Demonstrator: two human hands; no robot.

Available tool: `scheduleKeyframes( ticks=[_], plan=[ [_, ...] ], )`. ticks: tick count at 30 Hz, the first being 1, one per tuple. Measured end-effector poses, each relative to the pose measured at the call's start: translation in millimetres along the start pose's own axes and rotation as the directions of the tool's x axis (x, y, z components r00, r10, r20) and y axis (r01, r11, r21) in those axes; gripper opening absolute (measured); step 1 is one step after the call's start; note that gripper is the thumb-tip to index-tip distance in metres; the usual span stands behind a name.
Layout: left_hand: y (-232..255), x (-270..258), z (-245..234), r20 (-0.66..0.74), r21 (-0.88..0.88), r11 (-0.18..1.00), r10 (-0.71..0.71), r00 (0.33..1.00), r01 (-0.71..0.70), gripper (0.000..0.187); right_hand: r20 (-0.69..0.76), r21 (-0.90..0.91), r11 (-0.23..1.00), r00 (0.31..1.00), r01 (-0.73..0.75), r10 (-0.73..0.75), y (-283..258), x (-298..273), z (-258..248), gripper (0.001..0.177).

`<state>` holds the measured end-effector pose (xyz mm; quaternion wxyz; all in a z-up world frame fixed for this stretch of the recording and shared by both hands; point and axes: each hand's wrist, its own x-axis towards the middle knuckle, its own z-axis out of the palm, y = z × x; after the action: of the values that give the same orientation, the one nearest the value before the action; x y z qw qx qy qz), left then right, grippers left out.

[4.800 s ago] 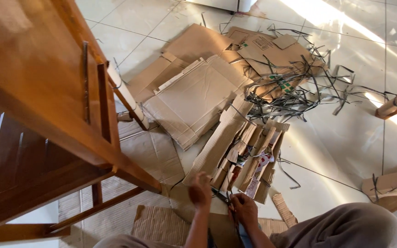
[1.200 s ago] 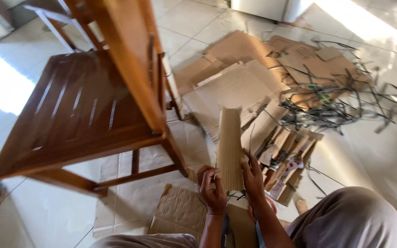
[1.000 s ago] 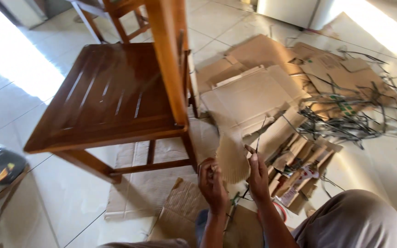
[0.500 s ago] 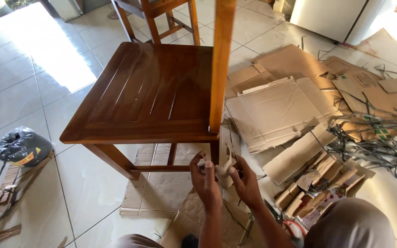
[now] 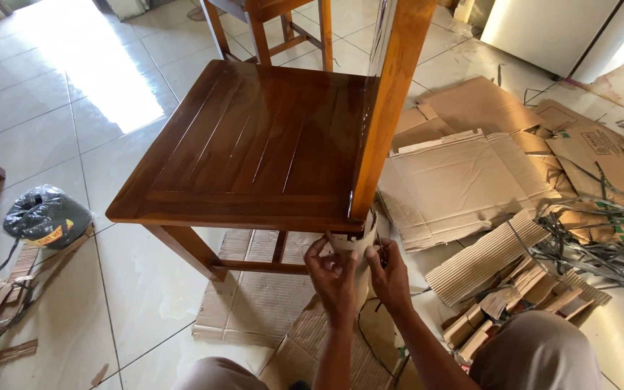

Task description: Wrapping a wooden chair leg with protective cardboard and securing it with plastic ties

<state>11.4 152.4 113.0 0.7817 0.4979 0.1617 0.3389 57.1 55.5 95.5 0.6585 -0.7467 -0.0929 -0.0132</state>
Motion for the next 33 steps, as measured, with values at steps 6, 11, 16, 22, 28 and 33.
scheduleKeyframes(
  ticks=[6,11,16,22,28,33],
  plan=[
    [20,2,13,0.037,-0.098,0.994,0.058,0.998,-0.054,0.056,0.012,0.003,0.992,0.991,0.130,-0.130,-25,22,0,0.050],
    [-18,2,1,-0.044,0.138,0.977,0.167,0.985,-0.160,0.062,0.156,-0.025,0.989,0.977,0.149,-0.143,-6,29,-4,0.050],
    [-41,3,1,0.027,0.516,0.828,0.240,0.971,-0.219,0.071,0.156,-0.032,0.981,0.970,0.193,-0.186,-8,16,-2,0.060],
    [-54,26,9,0.018,0.705,0.710,-0.023,1.000,0.003,0.093,0.119,-0.194,0.912,0.931,0.362,-0.344,2,29,-2,0.064],
    [-89,48,-4,0.200,0.593,0.798,-0.021,0.980,-0.104,0.060,0.194,-0.241,0.890,0.917,0.388,-0.348,-13,37,-6,0.076],
    [-119,69,-32,0.433,0.766,0.599,-0.215,0.875,-0.232,0.051,0.239,-0.413,0.826,0.921,0.383,-0.307,-26,42,-4,0.052]
  ],
)
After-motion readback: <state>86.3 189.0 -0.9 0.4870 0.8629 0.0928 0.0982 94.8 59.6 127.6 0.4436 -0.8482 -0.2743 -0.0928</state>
